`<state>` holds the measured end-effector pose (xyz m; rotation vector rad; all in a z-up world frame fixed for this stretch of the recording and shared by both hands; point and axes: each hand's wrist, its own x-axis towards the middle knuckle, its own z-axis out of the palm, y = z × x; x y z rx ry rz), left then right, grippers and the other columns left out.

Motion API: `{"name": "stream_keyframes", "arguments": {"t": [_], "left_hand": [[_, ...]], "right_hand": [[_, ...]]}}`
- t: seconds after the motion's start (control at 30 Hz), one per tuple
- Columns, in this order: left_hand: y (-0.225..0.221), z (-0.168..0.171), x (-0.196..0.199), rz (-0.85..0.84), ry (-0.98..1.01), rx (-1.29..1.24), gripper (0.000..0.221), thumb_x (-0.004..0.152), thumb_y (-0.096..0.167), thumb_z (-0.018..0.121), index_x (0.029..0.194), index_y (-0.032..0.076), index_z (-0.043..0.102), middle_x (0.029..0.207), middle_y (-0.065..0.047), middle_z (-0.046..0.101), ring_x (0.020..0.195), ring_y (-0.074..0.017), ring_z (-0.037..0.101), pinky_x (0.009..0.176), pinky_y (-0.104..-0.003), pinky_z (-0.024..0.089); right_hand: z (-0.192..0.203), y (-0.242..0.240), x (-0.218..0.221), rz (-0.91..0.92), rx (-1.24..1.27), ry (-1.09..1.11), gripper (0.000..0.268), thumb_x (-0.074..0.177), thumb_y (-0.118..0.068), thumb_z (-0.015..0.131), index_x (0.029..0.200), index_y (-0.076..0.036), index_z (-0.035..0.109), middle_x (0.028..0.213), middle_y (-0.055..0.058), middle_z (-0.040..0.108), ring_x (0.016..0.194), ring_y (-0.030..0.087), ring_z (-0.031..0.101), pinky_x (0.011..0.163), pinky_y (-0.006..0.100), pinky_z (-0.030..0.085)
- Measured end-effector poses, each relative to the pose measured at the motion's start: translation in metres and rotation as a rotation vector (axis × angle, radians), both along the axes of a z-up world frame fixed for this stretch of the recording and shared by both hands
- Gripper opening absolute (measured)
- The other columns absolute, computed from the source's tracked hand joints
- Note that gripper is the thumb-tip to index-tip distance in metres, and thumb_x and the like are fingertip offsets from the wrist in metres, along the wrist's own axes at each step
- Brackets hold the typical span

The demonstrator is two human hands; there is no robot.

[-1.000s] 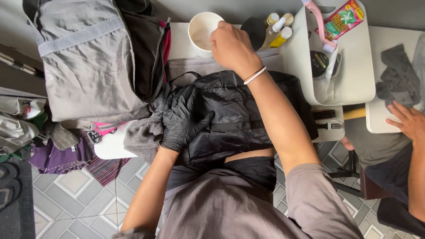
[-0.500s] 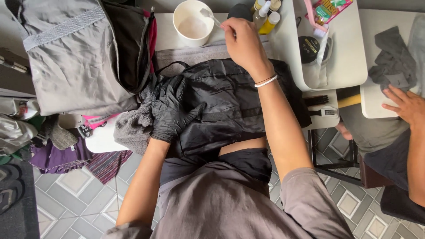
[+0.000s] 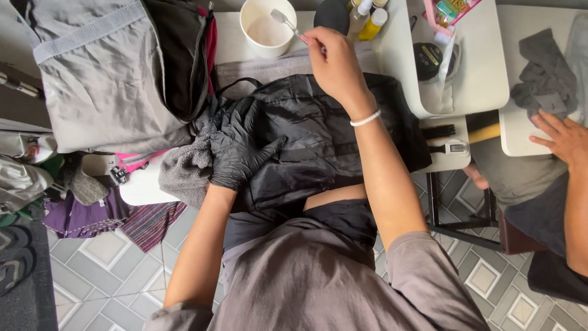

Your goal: Scrubbing the exterior surface of a black bag using a brush and cleaning solution.

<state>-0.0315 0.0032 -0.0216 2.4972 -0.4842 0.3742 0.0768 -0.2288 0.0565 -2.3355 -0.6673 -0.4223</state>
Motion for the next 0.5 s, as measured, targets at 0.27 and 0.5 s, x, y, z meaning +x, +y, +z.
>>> {"name": "stream_keyframes", "arguments": {"t": [0.27, 0.5], "left_hand": [[-0.010, 0.014, -0.003, 0.145, 0.404, -0.106, 0.126, 0.064, 0.070, 0.090, 0.160, 0.016, 0.029, 0.160, -0.027, 0.032, 0.150, -0.0423, 0.032, 0.122, -0.052, 0.031], [-0.008, 0.006, -0.008, 0.146, 0.394, -0.078, 0.123, 0.066, 0.069, 0.088, 0.160, 0.016, 0.030, 0.159, -0.027, 0.033, 0.149, -0.0421, 0.033, 0.121, -0.053, 0.031]], "right_hand": [[-0.003, 0.001, -0.133, -0.101, 0.179, 0.244, 0.024, 0.099, -0.001, 0.061, 0.118, -0.007, 0.075, 0.087, 0.015, 0.068, 0.070, 0.024, 0.062, 0.061, 0.035, 0.049], [-0.034, -0.009, -0.158, -0.113, -0.069, 0.263, 0.024, 0.100, -0.007, 0.062, 0.118, -0.011, 0.077, 0.090, 0.008, 0.068, 0.069, 0.028, 0.067, 0.060, 0.034, 0.054]]}}
